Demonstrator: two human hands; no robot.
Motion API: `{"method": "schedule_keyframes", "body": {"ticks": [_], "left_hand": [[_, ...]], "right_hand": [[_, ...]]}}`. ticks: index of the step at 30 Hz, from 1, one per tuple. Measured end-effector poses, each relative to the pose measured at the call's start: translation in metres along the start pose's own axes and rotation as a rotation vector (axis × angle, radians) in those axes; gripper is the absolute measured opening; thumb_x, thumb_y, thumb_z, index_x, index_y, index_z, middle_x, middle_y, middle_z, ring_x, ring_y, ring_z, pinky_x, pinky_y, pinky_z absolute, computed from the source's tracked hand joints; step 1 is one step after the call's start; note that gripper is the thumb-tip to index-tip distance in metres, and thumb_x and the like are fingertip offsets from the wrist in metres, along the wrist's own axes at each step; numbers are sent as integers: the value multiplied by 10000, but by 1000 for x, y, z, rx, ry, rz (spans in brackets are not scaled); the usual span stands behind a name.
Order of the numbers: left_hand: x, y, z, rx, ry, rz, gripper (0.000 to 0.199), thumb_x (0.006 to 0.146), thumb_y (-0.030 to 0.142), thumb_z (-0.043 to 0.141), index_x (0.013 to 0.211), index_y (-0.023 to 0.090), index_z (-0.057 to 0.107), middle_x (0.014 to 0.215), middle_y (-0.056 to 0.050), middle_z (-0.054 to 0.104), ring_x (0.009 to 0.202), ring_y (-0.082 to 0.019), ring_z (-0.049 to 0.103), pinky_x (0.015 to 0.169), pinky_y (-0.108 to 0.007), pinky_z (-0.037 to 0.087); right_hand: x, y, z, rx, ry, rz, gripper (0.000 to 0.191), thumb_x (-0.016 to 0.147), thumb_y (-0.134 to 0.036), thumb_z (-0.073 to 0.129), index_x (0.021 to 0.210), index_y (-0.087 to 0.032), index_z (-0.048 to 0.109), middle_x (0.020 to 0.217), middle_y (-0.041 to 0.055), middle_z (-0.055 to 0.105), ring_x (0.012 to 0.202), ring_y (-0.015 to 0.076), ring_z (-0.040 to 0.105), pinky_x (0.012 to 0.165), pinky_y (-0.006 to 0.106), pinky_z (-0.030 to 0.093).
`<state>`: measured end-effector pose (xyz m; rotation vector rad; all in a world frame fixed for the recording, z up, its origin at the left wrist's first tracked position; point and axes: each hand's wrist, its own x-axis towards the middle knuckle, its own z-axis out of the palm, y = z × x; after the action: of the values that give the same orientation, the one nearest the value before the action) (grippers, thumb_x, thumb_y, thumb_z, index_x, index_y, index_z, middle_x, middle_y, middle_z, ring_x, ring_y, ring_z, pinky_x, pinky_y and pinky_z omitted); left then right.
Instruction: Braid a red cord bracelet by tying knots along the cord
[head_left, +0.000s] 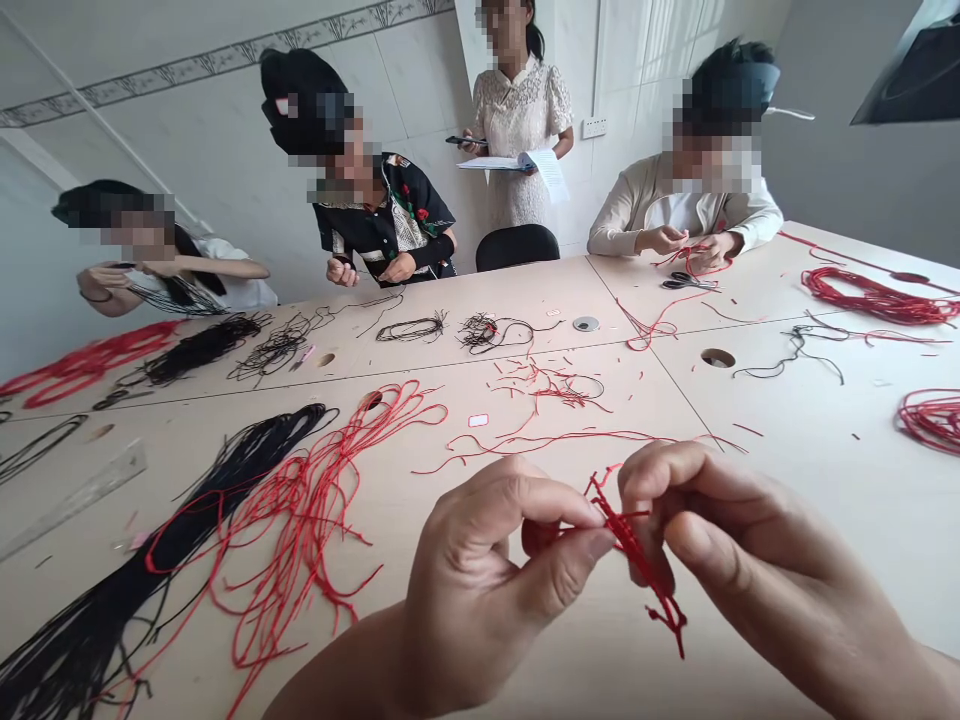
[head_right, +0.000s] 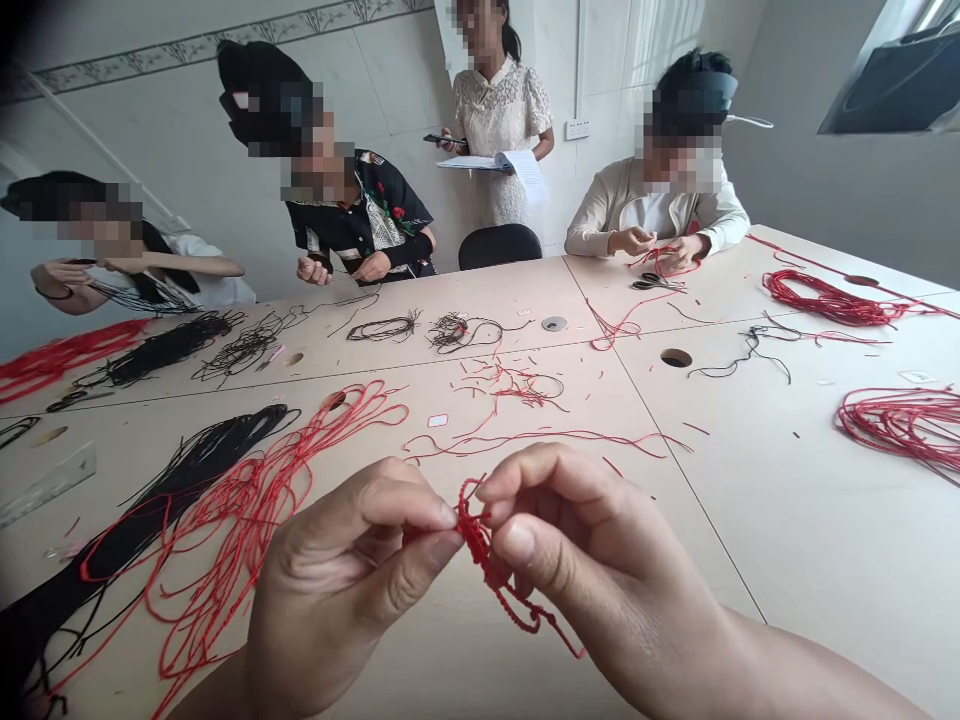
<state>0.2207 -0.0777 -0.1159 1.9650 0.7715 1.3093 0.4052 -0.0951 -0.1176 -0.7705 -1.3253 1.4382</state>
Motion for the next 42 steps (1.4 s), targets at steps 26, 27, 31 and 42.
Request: {"method": "schedule_keyframes", "body": {"ticks": [26, 27, 31, 42], "left_hand": [[7, -1, 2, -118, -37, -159, 67, 847, 166, 741, 791, 202, 730, 638, 25, 616, 560, -90, 503, 521, -208, 442], [7, 0, 2, -100, -37, -141, 73, 847, 166, 743, 787, 203, 727, 641, 24, 622, 560, -91, 507, 520, -211, 440], [6, 0, 4, -86, -45, -85, 112, 854, 134, 725, 770, 205, 709, 638, 25, 626, 553, -93, 507, 512, -219, 436], [7, -3, 3, -165, -19, -145, 125, 849, 138, 712, 743, 196, 680, 602, 32, 588, 534, -91, 454, 492, -218, 404]], "right_hand": [[7, 5, -6, 35, -10, 76, 276, 901, -459, 695, 866, -196, 618, 688, -20, 557, 585, 97, 513, 526, 203, 474], [7, 3, -5, -14, 2, 63, 279, 905, -452, 692, 833, -195, 612, 672, -22, 544, 581, 97, 495, 518, 200, 455], [6, 6, -5, 39, -26, 81, 294, 945, -420, 647, 771, -193, 580, 694, -18, 549, 618, 97, 491, 561, 199, 448], [9, 9, -13, 42, -155, 244, 339, 832, -476, 769, 822, -178, 607, 717, -11, 575, 696, 114, 522, 590, 218, 419]]}}
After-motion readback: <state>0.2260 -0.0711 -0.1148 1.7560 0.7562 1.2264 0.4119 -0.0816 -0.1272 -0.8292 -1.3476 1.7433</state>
